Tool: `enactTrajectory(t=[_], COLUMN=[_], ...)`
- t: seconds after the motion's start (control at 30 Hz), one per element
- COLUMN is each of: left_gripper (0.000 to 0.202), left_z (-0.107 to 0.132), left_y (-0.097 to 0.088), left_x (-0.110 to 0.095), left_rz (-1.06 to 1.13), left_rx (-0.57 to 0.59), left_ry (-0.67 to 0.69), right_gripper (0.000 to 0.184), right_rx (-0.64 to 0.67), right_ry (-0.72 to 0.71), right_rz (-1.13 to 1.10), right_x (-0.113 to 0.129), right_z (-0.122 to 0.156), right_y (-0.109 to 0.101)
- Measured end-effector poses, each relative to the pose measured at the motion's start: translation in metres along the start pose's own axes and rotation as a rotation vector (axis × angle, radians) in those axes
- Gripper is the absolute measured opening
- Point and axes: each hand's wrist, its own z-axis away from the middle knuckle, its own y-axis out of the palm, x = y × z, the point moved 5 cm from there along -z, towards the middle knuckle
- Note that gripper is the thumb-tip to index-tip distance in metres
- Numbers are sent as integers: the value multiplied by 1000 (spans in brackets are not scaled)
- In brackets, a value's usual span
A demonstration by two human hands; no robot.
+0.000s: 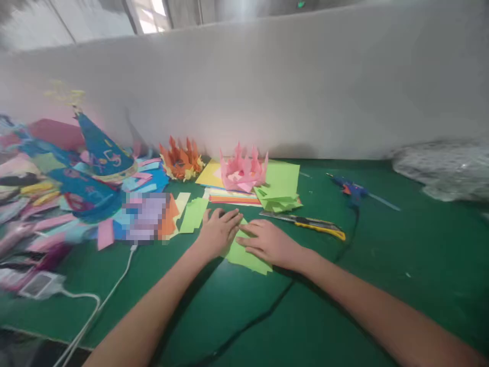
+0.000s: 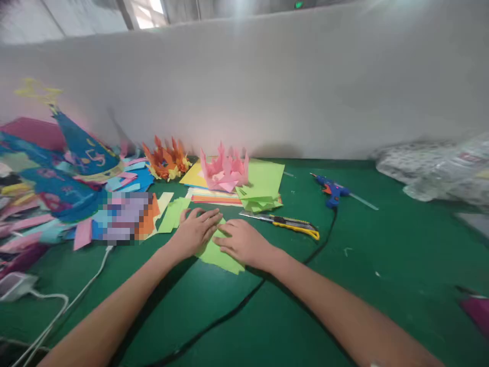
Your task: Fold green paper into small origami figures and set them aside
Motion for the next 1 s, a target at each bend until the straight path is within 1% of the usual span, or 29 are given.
enactTrajectory(t=[0.07, 0.17, 0.23, 0.37, 0.47, 0.57, 0.63, 0.8, 1.0], left_gripper=[35, 35, 36, 35, 34, 34, 35, 37, 38], left_z=[1, 3, 3, 3, 2, 2, 2, 2, 2], left_y=[-1, -1, -1, 1, 1, 2, 2, 0, -1], left_x=[0, -1, -2, -4, -5, -5, -6, -6, -7], left_rz=[-5, -12, -15, -14, -7, -5, -8, -3, -5], left_rx=[-3, -6, -9, -23, -30, -36, -31, -8, 21], left_ry=[0, 1, 5, 4, 8, 9, 6, -12, -30], right_gripper=[28, 27, 28, 34, 26, 11, 5, 4, 8], right_rx=[-3, -18, -47, -145, -164, -152, -140, -152, -93], right_ry=[-16, -1, 47, 197, 260, 302, 312, 307, 281], right_rz=[-30, -119, -206, -339, -304, -221, -182, -130, -55], right_x=[2, 0, -5, -18, -20, -18, -16, -16, -19], right_z=[1, 2, 1, -2, -4, -5, -4, -2, -3], right_y=[-4, -8, -9, -8, -5, -2, -1, 1, 0])
